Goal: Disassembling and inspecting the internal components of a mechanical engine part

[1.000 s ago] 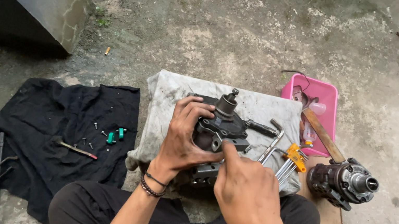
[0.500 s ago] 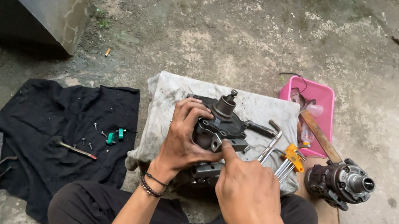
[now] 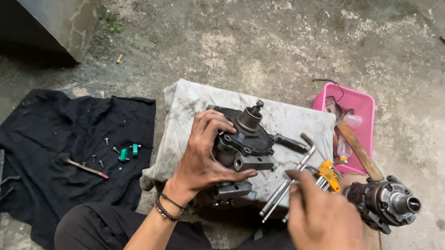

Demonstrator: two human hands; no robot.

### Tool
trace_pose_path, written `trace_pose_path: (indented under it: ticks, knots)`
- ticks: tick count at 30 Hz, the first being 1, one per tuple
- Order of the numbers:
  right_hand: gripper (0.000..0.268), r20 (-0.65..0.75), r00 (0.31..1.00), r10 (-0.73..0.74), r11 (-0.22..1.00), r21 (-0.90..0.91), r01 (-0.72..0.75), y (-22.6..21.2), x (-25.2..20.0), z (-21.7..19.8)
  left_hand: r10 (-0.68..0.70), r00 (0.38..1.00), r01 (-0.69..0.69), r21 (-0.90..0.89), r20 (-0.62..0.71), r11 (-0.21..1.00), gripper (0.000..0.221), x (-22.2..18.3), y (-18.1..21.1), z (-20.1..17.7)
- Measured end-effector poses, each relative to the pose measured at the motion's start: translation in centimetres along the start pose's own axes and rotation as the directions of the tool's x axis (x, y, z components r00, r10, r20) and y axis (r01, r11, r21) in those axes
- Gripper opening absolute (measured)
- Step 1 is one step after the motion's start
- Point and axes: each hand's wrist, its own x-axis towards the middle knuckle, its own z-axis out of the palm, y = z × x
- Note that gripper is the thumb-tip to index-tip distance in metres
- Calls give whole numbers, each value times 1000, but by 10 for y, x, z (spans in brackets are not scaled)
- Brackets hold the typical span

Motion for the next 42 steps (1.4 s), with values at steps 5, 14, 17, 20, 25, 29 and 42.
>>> trace_pose_path:
  ticks: [5, 14, 17, 20, 25, 29, 42]
  knots:
    - [19, -95, 992, -80, 909, 401, 112, 16, 21, 17, -13, 1000, 13, -15, 6, 1000, 70, 0, 2, -2]
    - [39, 88, 992, -94, 372, 927, -47, 32, 98, 108, -9, 995, 0, -90, -104, 996, 69, -20, -12, 1]
    - [44, 159, 979, -131, 146, 979, -139, 16, 99, 109, -11, 992, -1, -96, -123, 995, 69, -22, -14, 2]
    - [45, 190, 972, -139, 3, 981, -192, 3, 95, 104, -24, 991, 9, -114, -129, 993, 70, -24, -18, 1]
    - [48, 192, 957, -217, -20, 979, -201, -1, 105, 119, -13, 987, -12, -155, -159, 988, 71, -23, -34, -4]
    - [58, 273, 937, -220, 59, 962, -266, -15, 105, 123, 0, 981, -26, -126, -195, 992, 73, -27, -38, -15]
    - [82, 311, 950, 39, -137, 943, -303, -17, 91, 138, -536, 840, 517, -181, -82, 837, 108, -37, 19, -7]
